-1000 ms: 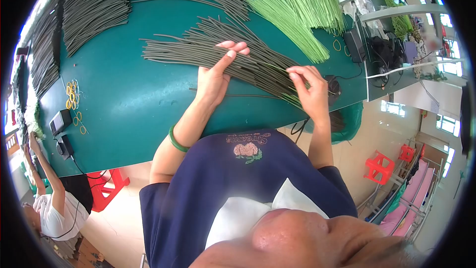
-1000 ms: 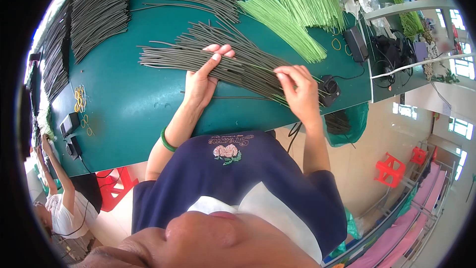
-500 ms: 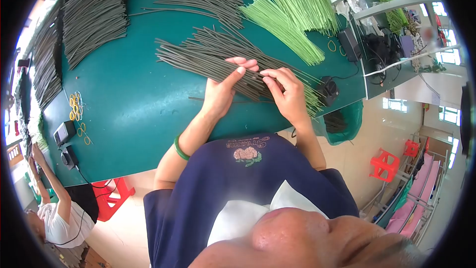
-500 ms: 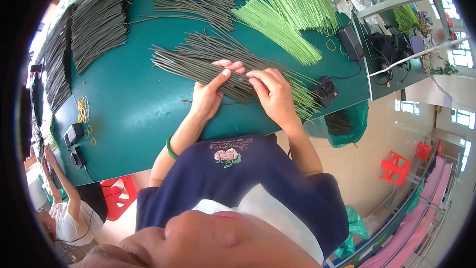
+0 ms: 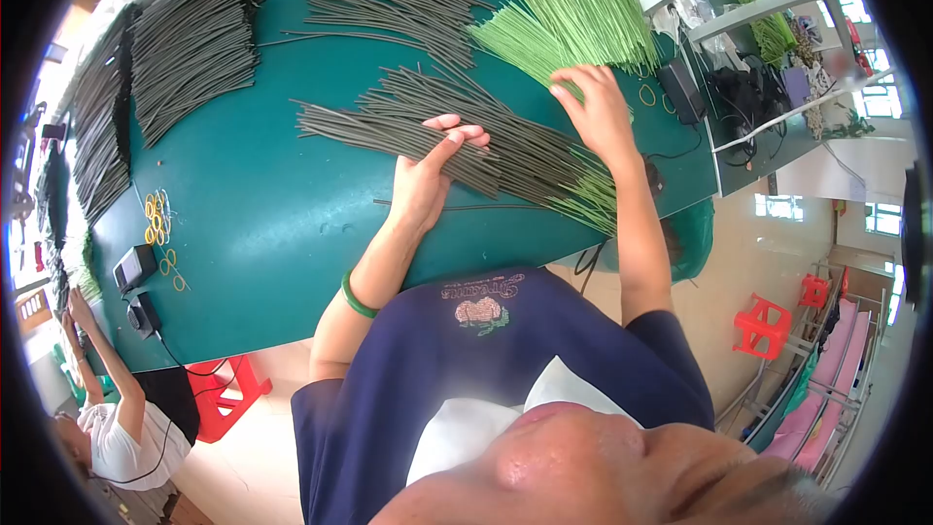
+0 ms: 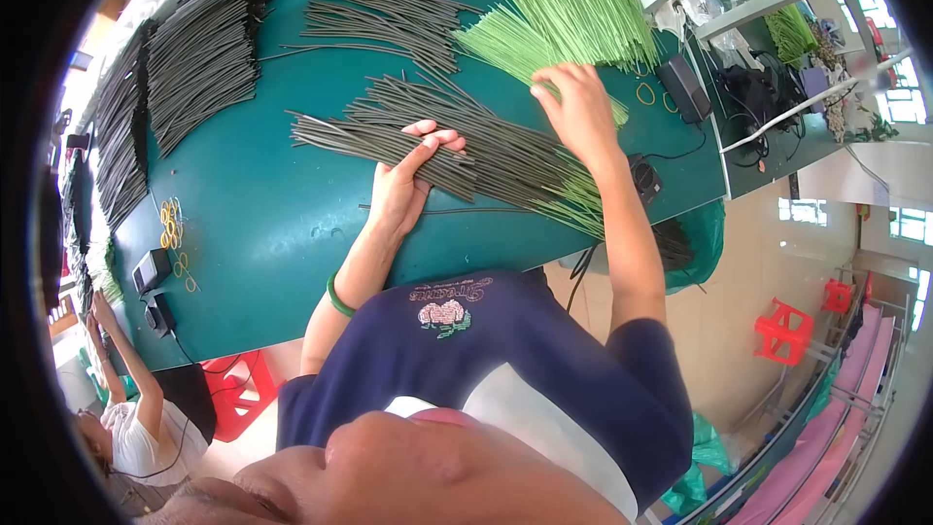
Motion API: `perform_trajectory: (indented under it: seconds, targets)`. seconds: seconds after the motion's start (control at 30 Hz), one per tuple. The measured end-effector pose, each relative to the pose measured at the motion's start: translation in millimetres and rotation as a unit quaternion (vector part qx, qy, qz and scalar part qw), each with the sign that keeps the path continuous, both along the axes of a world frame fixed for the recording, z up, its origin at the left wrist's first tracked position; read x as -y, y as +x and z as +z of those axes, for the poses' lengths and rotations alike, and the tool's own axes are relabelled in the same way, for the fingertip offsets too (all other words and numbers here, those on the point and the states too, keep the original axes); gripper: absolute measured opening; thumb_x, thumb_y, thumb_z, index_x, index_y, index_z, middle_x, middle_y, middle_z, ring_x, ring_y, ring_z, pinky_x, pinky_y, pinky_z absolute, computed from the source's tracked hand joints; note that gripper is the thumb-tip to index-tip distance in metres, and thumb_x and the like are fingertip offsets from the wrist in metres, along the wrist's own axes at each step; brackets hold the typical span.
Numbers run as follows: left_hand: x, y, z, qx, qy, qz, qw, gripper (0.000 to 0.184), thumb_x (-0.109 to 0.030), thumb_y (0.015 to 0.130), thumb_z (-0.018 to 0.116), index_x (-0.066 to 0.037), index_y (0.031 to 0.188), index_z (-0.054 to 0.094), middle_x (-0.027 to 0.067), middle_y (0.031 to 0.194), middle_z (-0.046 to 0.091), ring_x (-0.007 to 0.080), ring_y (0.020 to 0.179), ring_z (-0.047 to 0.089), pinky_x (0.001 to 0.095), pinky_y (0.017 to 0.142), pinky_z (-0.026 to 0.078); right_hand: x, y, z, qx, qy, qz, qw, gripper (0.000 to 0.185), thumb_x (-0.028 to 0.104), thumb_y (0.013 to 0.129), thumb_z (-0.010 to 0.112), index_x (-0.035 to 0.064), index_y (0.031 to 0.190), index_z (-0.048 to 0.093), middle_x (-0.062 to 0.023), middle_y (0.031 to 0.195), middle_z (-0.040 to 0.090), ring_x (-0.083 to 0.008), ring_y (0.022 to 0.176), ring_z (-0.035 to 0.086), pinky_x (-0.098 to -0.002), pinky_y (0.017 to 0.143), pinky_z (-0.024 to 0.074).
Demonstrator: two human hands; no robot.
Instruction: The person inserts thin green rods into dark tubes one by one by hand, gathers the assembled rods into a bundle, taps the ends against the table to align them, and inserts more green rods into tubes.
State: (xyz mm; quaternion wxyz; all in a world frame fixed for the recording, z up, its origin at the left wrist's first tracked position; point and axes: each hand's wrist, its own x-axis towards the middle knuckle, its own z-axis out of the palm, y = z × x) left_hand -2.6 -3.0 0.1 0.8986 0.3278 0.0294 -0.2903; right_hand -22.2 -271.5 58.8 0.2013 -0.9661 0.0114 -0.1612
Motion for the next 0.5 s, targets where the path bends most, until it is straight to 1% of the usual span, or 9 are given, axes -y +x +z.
perform_trajectory:
  seconds: [0.1,0.13,0.23,0.27,0.37,0.47,0.5]
  targets:
    - [-2.2,3.9,4.4,-0.018,-0.035,-0.022,0.999,0.023,0.006,0.099,0.058,-0.002,0.120,0.056,0.0205,0.115,0.071,0.0322,0.111,0.070,0.0459,0.099,0.059,16.6,33.7,-31.7,-0.011,-0.053,0.018,0.998,0.010,0.016,0.092,0.072,0.0090,0.099,0.072,-0.0092,0.100,0.068,-0.0313,0.100,0.060,-0.0423,0.092,0.0482]
    - [-2.0,4.2,2.3,-0.018,-0.048,-0.022,0.998,0.023,0.007,0.098,0.058,-0.002,0.120,0.056,0.0210,0.116,0.070,0.0323,0.112,0.070,0.0463,0.099,0.059,19.3,36.0,-36.1,-0.022,-0.074,0.021,0.997,0.009,0.014,0.091,0.072,0.0074,0.097,0.069,-0.0096,0.094,0.067,-0.0316,0.097,0.060,-0.0436,0.089,0.0480]
    - [-3.2,5.3,3.2,-0.035,-0.061,-0.014,0.997,0.024,0.007,0.097,0.059,-0.001,0.120,0.056,0.0228,0.121,0.068,0.0330,0.115,0.069,0.0472,0.103,0.057,24.4,33.6,-44.6,-0.016,-0.055,0.022,0.998,0.011,0.012,0.092,0.070,0.0042,0.100,0.066,-0.0110,0.097,0.068,-0.0326,0.097,0.060,-0.0433,0.089,0.0477]
    - [-2.8,4.9,2.0,-0.041,-0.060,-0.011,0.997,0.024,0.007,0.097,0.059,-0.001,0.120,0.056,0.0229,0.122,0.068,0.0331,0.116,0.068,0.0472,0.104,0.057,24.5,32.1,-48.3,0.026,-0.057,0.027,0.998,0.010,0.010,0.093,0.069,0.0041,0.100,0.065,-0.0106,0.095,0.067,-0.0322,0.095,0.060,-0.0428,0.087,0.0479]
    - [-1.3,7.4,2.5,-0.047,-0.060,-0.003,0.997,0.024,0.005,0.098,0.060,-0.001,0.121,0.056,0.0230,0.124,0.068,0.0328,0.117,0.068,0.0472,0.104,0.056,11.4,24.5,-36.4,0.024,-0.042,0.020,0.999,0.005,0.011,0.095,0.066,0.0060,0.094,0.064,-0.0106,0.092,0.067,-0.0334,0.093,0.060,-0.0441,0.087,0.0475]
    - [-1.1,8.1,3.4,-0.051,-0.065,-0.001,0.997,0.025,0.004,0.098,0.060,0.000,0.122,0.056,0.0230,0.125,0.067,0.0325,0.118,0.067,0.0474,0.103,0.056,16.5,26.9,-46.6,0.004,-0.094,0.022,0.995,0.005,0.011,0.096,0.065,0.0062,0.096,0.064,-0.0110,0.095,0.068,-0.0331,0.096,0.061,-0.0445,0.088,0.0477]
    - [-1.3,8.6,2.9,-0.055,-0.072,-0.001,0.996,0.025,0.004,0.098,0.060,-0.001,0.122,0.055,0.0231,0.126,0.067,0.0326,0.119,0.067,0.0476,0.103,0.055,16.2,26.8,-43.7,0.009,-0.081,0.015,0.997,0.005,0.012,0.097,0.064,0.0062,0.097,0.065,-0.0109,0.095,0.068,-0.0331,0.096,0.061,-0.0447,0.088,0.0479]
